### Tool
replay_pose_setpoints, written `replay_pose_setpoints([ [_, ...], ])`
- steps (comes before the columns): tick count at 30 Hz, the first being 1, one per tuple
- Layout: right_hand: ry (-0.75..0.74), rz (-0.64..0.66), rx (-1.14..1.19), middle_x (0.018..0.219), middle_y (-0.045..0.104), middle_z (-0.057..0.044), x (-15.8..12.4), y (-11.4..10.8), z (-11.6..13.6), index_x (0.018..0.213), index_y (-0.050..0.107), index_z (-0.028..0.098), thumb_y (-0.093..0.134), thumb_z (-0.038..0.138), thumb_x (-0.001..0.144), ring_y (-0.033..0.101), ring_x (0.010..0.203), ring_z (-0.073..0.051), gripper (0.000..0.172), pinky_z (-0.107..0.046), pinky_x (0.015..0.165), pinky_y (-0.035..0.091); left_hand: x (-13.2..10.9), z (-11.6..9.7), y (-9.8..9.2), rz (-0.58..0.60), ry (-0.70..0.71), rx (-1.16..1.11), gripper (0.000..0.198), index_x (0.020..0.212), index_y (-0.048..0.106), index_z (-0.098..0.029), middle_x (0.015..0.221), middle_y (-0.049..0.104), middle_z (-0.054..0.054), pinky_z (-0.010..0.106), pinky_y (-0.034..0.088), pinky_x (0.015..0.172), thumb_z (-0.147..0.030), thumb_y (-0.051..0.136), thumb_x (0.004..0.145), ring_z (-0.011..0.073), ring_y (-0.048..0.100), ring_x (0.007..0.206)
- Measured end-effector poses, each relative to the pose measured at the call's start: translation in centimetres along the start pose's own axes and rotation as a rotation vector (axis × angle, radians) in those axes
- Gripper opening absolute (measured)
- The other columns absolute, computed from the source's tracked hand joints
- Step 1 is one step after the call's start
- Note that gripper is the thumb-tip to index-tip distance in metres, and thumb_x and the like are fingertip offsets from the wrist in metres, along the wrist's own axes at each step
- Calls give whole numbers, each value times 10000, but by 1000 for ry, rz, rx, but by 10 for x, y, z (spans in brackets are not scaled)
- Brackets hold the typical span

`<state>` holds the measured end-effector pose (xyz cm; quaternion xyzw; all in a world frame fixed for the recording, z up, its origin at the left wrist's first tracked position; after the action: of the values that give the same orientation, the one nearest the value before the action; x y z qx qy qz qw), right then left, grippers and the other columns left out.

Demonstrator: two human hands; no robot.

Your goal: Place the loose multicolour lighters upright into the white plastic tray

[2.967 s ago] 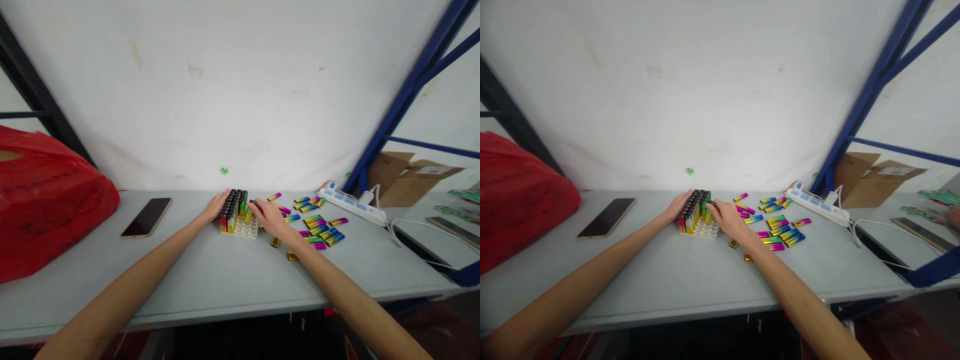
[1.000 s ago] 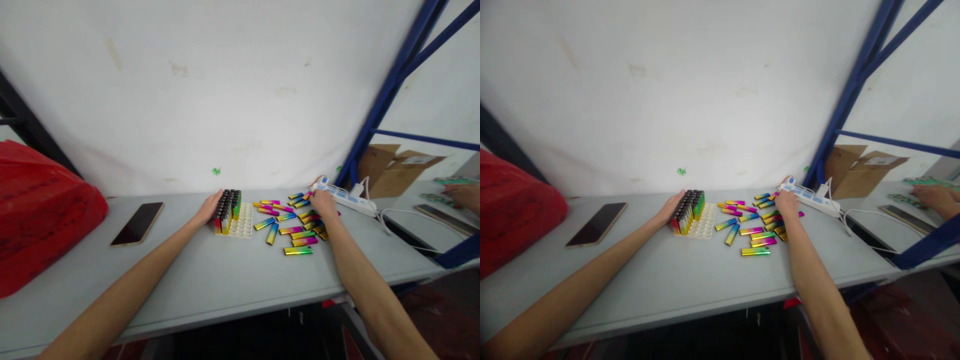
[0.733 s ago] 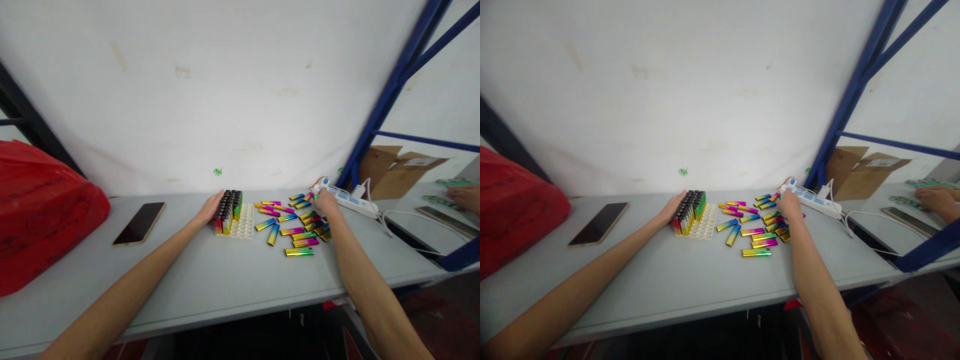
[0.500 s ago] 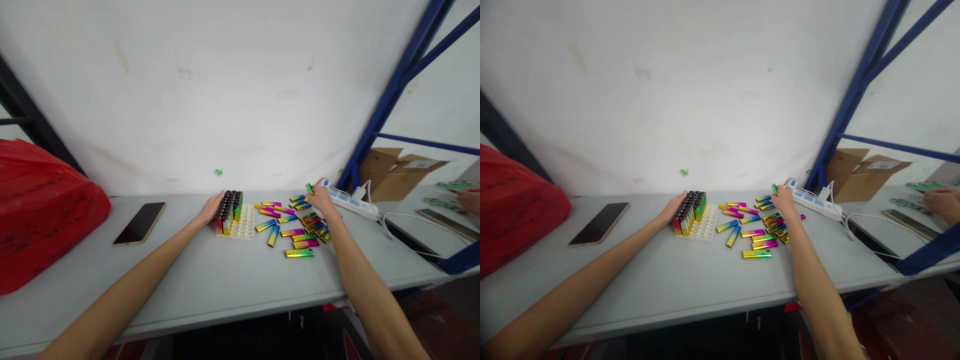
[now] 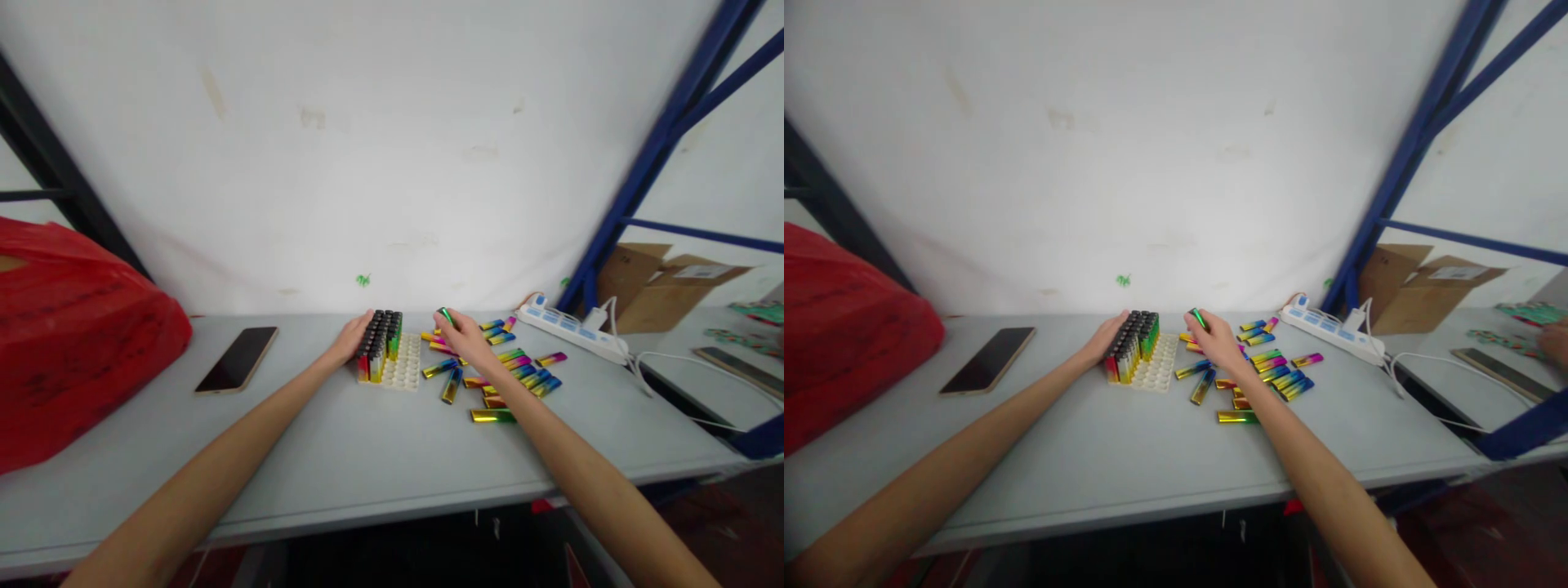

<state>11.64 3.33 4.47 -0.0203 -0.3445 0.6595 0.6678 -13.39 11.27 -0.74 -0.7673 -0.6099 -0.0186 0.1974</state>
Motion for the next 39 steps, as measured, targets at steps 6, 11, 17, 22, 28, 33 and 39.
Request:
replay_pose_setpoints([
  [6, 5, -20, -153, 594, 304, 43, -16, 20, 18, 616, 333, 212, 421, 666, 930, 334, 580, -111, 559, -246, 542, 246, -1, -1, -1, 1, 0, 7, 782, 987, 728, -131, 1005, 775, 102, 390, 469, 958, -836, 430, 825, 295, 658, 1002],
  [11, 46, -61, -202, 566, 261, 36, -17, 23, 15, 550, 314, 209, 447, 632, 906, 309, 551, -105, 568, -258, 541, 219, -2, -3, -1, 5, 4, 22, 773, 954, 734, -136, 971, 777, 88, 382, 460, 970, -834, 427, 827, 289, 656, 1002],
  [17, 65, -85, -183, 544, 328, 34, -16, 25, 7, 545, 375, 206, 451, 462, 891, 376, 547, -116, 437, -256, 538, 235, -2, -2, 0, 1, -5, 21, 809, 988, 732, -122, 976, 778, 97, 391, 473, 964, -848, 415, 820, 297, 661, 1004],
  [22, 26, -65, -175, 558, 393, 44, -17, 25, 13, 602, 413, 205, 427, 530, 948, 401, 567, -119, 475, -255, 567, 270, 0, 0, 0, 1, 1, 22, 833, 1031, 732, -115, 1028, 777, 102, 394, 462, 998, -854, 413, 817, 305, 656, 1051],
  [28, -107, 49, -207, 670, 519, 42, -20, 25, 29, 882, 504, 222, 333, 472, 1045, 511, 630, -144, 344, -254, 627, 345, -1, -3, -1, 6, 8, 30, 830, 1029, 738, -125, 1041, 779, 99, 392, 455, 1009, -858, 413, 814, 309, 655, 1064],
  [33, -402, 104, -398, 921, 606, -57, -26, 28, 47, 924, 566, 202, 387, 419, 1050, 569, 894, -191, 308, -293, 812, 402, -2, -5, -1, 0, 10, 19, 815, 1018, 735, -113, 1044, 778, 113, 402, 455, 1010, -842, 426, 824, 312, 660, 1055],
  [39, -290, 94, -325, 665, 601, 15, -25, 30, 47, 763, 502, 209, 443, 398, 1042, 540, 608, -138, 342, -256, 634, 360, -3, -6, -1, -3, 6, 10, 811, 1009, 736, -118, 1050, 777, 112, 406, 447, 1023, -846, 441, 811, 315, 654, 1065],
])
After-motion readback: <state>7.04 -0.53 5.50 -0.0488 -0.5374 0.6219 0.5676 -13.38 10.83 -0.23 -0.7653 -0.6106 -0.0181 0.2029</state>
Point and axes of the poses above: each hand's wrist, its own x-axis towards the middle knuckle, its own y-axis out of the palm, z = x × y, the point moved 5 cm from there along x, towards the middle knuckle
